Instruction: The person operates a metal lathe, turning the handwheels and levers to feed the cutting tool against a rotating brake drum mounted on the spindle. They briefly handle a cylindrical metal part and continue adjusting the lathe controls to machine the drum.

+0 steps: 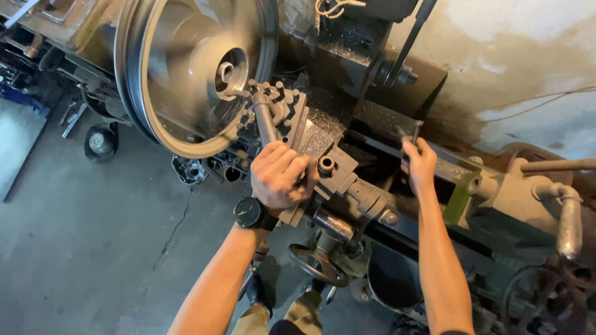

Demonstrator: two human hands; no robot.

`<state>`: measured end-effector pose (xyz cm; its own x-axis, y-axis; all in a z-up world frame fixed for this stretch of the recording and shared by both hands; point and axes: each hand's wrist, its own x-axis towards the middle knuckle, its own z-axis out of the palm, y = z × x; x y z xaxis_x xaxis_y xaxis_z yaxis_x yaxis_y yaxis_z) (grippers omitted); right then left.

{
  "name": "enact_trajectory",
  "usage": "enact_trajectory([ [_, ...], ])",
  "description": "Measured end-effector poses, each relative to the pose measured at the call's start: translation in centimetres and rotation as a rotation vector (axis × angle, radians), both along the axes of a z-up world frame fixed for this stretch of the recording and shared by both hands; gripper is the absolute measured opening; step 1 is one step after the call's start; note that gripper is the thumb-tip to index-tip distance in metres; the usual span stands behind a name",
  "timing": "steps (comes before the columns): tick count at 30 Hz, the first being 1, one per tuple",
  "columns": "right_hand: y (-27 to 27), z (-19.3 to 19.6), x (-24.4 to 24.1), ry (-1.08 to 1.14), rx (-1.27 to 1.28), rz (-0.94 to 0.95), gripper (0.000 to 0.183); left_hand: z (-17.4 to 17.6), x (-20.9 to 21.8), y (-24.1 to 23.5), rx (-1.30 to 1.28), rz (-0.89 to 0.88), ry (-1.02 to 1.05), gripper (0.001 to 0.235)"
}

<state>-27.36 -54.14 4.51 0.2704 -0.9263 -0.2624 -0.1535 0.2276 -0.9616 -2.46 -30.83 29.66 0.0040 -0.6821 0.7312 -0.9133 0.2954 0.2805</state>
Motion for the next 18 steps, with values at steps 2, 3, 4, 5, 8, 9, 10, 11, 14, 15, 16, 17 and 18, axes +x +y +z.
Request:
enact_trajectory([
  [2, 5.9, 2.3, -4.2, -0.075, -0.062, 0.115, 0.021, -0.2, 0.1, -0.1, -0.012, 0.003, -0.012, 0.016],
  [3, 8.8, 3.8, -6.3, -0.161, -0.14, 0.233, 0.022, -0.2, 0.1, -0.1, -0.039, 0.009, -0.034, 0.016],
  [4, 11.9, 5.8, -8.1, -0.152, -0.134, 0.229, 0.022, -0.5, 0.1, 0.1, -0.034, 0.005, -0.026, 0.016],
  [5, 14.9, 7.8, -9.6, -0.116, -0.183, 0.402, 0.021, -0.7, 0.1, 0.0, -0.046, 0.005, -0.029, 0.014],
  [8, 22.1, 12.4, -10.2, -0.038, -0.243, 0.702, 0.024, -0.5, 0.0, 0.2, -0.048, 0.004, -0.032, 0.011],
  [9, 24.3, 13.6, -9.6, -0.003, -0.259, 0.836, 0.025, -0.3, 0.0, 0.4, -0.042, 0.009, -0.04, 0.01],
  [10, 25.7, 12.1, -8.7, 0.001, -0.258, 0.825, 0.025, -0.7, 0.0, 0.4, -0.042, -0.003, -0.037, 0.01],
  [11, 26.9, 10.8, -7.8, 0.165, -0.317, 0.808, 0.026, -1.0, 0.1, 0.4, -0.031, -0.002, -0.046, 0.011],
  [14, 28.5, 5.6, -4.6, 0.433, -0.491, 0.672, 0.027, -0.7, 0.0, 1.1, 0.023, 0.001, -0.058, 0.013],
  [15, 28.4, 3.7, -3.3, 0.529, -0.608, 0.55, 0.027, -0.2, 0.1, 1.2, 0.069, 0.002, -0.067, 0.014],
  [16, 28.2, 2.5, -2.1, 0.533, -0.613, 0.543, 0.027, -0.2, 0.1, 1.2, 0.061, -0.003, -0.067, 0.014],
  [17, 28.0, 1.1, -0.8, 0.643, -0.66, 0.45, 0.024, -0.4, 0.1, 1.2, 0.06, -0.004, -0.077, 0.012],
  [18, 27.8, -0.2, 0.5, 0.751, -0.705, 0.354, 0.022, -0.5, 0.2, 1.3, 0.058, -0.005, -0.087, 0.011],
])
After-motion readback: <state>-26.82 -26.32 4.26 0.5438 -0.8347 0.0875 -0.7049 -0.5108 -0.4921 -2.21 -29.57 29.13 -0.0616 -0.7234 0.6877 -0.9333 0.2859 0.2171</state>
